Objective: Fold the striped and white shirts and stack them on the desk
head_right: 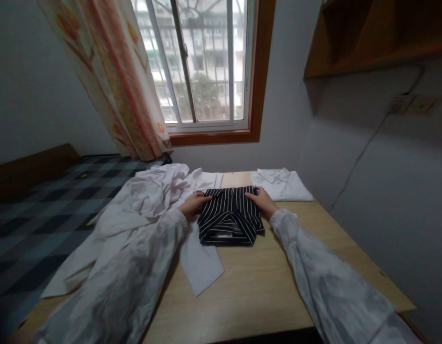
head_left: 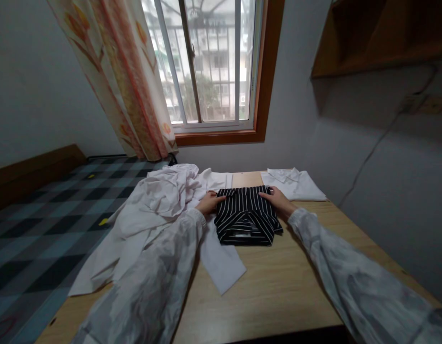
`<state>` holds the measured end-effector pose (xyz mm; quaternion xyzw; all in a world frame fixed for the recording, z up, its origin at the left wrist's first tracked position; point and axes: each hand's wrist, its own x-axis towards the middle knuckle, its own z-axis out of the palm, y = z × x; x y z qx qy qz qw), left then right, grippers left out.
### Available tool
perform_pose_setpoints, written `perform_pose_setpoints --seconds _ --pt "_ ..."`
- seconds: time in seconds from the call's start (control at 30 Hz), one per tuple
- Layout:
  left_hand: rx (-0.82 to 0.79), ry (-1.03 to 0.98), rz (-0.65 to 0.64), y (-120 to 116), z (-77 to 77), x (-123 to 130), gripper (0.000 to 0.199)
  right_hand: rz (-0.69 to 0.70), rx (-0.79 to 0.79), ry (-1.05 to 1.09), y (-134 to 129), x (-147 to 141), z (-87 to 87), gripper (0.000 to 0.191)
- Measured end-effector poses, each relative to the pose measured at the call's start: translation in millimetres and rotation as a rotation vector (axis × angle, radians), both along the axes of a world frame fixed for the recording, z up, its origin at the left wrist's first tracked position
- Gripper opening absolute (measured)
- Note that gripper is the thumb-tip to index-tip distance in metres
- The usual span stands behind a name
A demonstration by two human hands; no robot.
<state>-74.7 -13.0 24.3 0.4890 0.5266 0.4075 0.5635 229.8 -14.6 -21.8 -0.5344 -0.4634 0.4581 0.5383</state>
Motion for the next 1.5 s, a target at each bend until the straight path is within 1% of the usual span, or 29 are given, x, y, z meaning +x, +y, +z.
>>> perform_pose_setpoints --seconds 0.07,0.1,0.17,0.23,0.27,0.3,0.33,0.4,0.43,0.47,0.5,0.53,0.63,0.67,0.7,0.77,0.83,0.87,0.93,1.0,1.03,1.07,1.13,1.2,1.23,1.3,1.37,1.43,1.5 --pt "0.073 0.112 0.024 -7 -2.4 -3 0.062 0.038 0.090 -0.052 -11 4 -6.7 0.060" --pt "0.161 0.179 0.027 -13 -1.0 -6 0.064 0.049 0.150 -0.113 -19 6 -6.5 0.066" --pt "0.428 0.328 -0.006 -31 6.3 -11 0.060 0.022 0.289 -0.284 -41 10 0.8 0.066" --pt "0.740 0.522 -0.082 -55 16.9 -16 0.046 -0.042 0.437 -0.469 -66 12 14.2 0.052" --pt "0.841 0.609 -0.168 -68 22.0 -18 0.039 -0.040 0.511 -0.541 -79 12 21.3 0.041" --pt "0.903 0.684 -0.264 -80 26.1 -20 0.039 0.003 0.570 -0.603 -91 11 27.6 0.032" --pt "0.943 0.746 -0.372 -90 28.8 -20 0.044 0.060 0.618 -0.656 -102 10 32.6 0.027" --pt "0.969 0.829 -0.496 -103 28.7 -19 0.045 0.175 0.651 -0.724 -115 6 36.9 0.023" --pt "0.953 0.834 -0.522 -106 26.1 -17 0.041 0.219 0.635 -0.739 -118 4 36.3 0.023" --pt "0.914 0.809 -0.517 -106 22.2 -16 0.035 0.246 0.599 -0.740 -119 1 34.1 0.025" --pt "0.848 0.757 -0.495 -104 17.5 -14 0.032 0.261 0.549 -0.726 -118 -1 30.8 0.027" --pt "0.753 0.685 -0.463 -100 12.6 -12 0.035 0.265 0.492 -0.699 -115 -3 27.0 0.030" --pt "0.398 0.433 -0.349 -90 0.4 -6 0.057 0.272 0.325 -0.593 -108 -6 16.4 0.041" --pt "0.304 0.368 -0.314 -87 -2.3 -5 0.063 0.276 0.284 -0.568 -106 -6 14.0 0.045" --pt "0.238 0.322 -0.280 -86 -4.4 -3 0.068 0.276 0.256 -0.556 -105 -6 12.2 0.049" --pt "0.189 0.277 -0.209 -84 -7.9 0 0.073 0.254 0.239 -0.573 -106 -6 10.4 0.052" --pt "0.226 0.284 -0.143 -83 -11.5 3 0.072 0.208 0.248 -0.621 -107 -7 9.7 0.048" --pt "0.269 0.301 -0.113 -83 -13.4 4 0.068 0.185 0.256 -0.643 -108 -7 9.4 0.043" --pt "0.400 0.352 -0.055 -82 -16.7 5 0.049 0.134 0.298 -0.681 -109 -8 8.9 0.033" --pt "0.572 0.413 -0.007 -83 -17.6 5 0.024 0.080 0.401 -0.719 -109 -7 8.4 0.023" --pt "0.660 0.443 0.002 -85 -16.7 4 0.017 0.058 0.465 -0.741 -110 -6 8.3 0.021" --pt "0.745 0.477 -0.003 -87 -15.1 3 0.015 0.047 0.524 -0.767 -110 -4 8.4 0.023" --pt "0.886 0.572 -0.075 -94 -9.9 3 0.014 0.074 0.594 -0.818 -109 -2 9.1 0.033" --pt "0.968 0.681 -0.222 -103 -4.5 3 0.018 0.133 0.596 -0.869 -109 0 11.2 0.034" --pt "0.989 0.727 -0.301 -107 -2.2 3 0.021 0.157 0.587 -0.896 -109 0 12.7 0.031" --pt "1.006 0.799 -0.423 -112 1.3 4 0.035 0.179 0.581 -0.949 -110 0 16.6 0.024" --pt "1.017 0.863 -0.479 -114 4.1 4 0.044 0.175 0.585 -1.002 -112 -1 21.2 0.019" --pt "1.032 0.919 -0.530 -110 7.6 1 0.041 0.188 0.580 -1.044 -114 -1 25.7 0.015" --pt "1.053 0.944 -0.611 -101 12.3 -6 0.037 0.255 0.560 -1.068 -117 0 29.6 0.017"
